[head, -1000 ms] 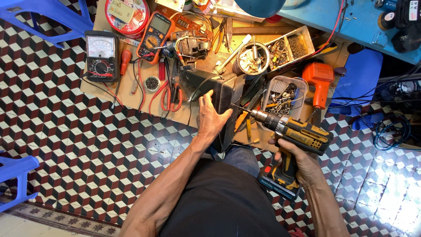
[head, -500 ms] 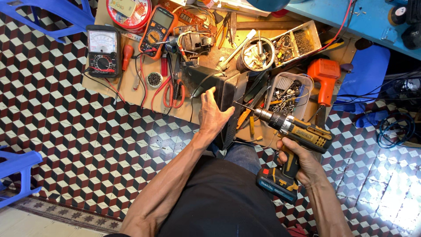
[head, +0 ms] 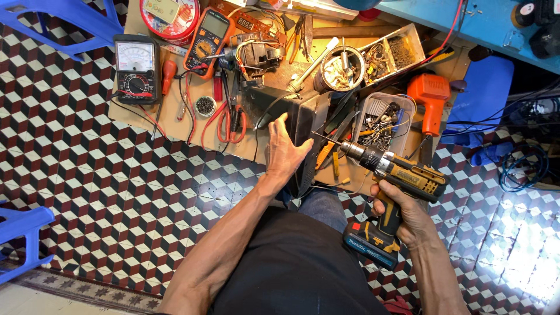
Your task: The person assembles a small electronic device by inserting screws into a metal casing using a cordless drill. They repeatedly select screws from a container, align them with holes in the casing, and drive them in with the drill. The workspace contains various tools and electronic components.
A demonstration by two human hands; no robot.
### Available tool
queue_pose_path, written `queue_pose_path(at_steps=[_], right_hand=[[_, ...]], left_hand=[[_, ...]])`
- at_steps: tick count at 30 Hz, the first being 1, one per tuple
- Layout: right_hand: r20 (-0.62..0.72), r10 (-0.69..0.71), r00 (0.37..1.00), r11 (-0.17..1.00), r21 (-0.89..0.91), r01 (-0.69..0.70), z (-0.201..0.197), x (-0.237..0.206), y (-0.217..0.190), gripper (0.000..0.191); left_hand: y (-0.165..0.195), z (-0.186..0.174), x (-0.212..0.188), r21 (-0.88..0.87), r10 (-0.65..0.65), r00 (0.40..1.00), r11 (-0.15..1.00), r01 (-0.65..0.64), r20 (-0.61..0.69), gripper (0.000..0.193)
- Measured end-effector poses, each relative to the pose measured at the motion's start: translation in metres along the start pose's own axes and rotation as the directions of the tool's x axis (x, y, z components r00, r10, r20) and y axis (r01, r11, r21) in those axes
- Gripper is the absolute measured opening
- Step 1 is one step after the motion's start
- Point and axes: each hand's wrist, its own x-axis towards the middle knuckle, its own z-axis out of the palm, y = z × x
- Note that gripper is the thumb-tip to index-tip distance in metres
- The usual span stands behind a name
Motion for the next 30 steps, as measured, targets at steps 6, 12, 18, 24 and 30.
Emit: queue_pose_path(at_steps=[6, 12, 18, 24, 30], right_hand=[[0.008, -0.001, 1.000, 1.000, 0.015, 0.001, 0.002, -0.003, 0.006, 0.025], [0.039, 0.004, 0.999, 0.997, 0.077, -0.007, 0.002, -0.010, 0.015, 0.024], [0.016, -0.009, 1.000, 0.999, 0.051, 0.008, 0.008, -0.027, 0.007, 0.022], [-0.085, -0.127, 0.988, 0.979, -0.174, 0.110, -0.016, -0.059, -0.016, 0.027], [-0.247, -0.378, 0.892, 0.925, -0.152, 0.349, -0.087, -0.091, -0.040, 0.027]], left_hand=[[0.009, -0.017, -0.018, 0.064, 0.205, 0.974, 0.978, -0.199, -0.098, 0.093], [0.013, -0.022, -0.018, 0.259, 0.618, 0.782, 0.744, -0.616, 0.084, 0.037], [0.007, -0.012, -0.004, 0.459, 0.715, 0.679, 0.553, -0.695, 0.166, 0.025], [0.027, -0.005, -0.001, 0.434, 0.747, 0.637, 0.519, -0.736, 0.188, 0.006], [0.070, 0.014, -0.015, 0.155, 0.717, 0.676, 0.658, -0.737, 0.173, 0.012]])
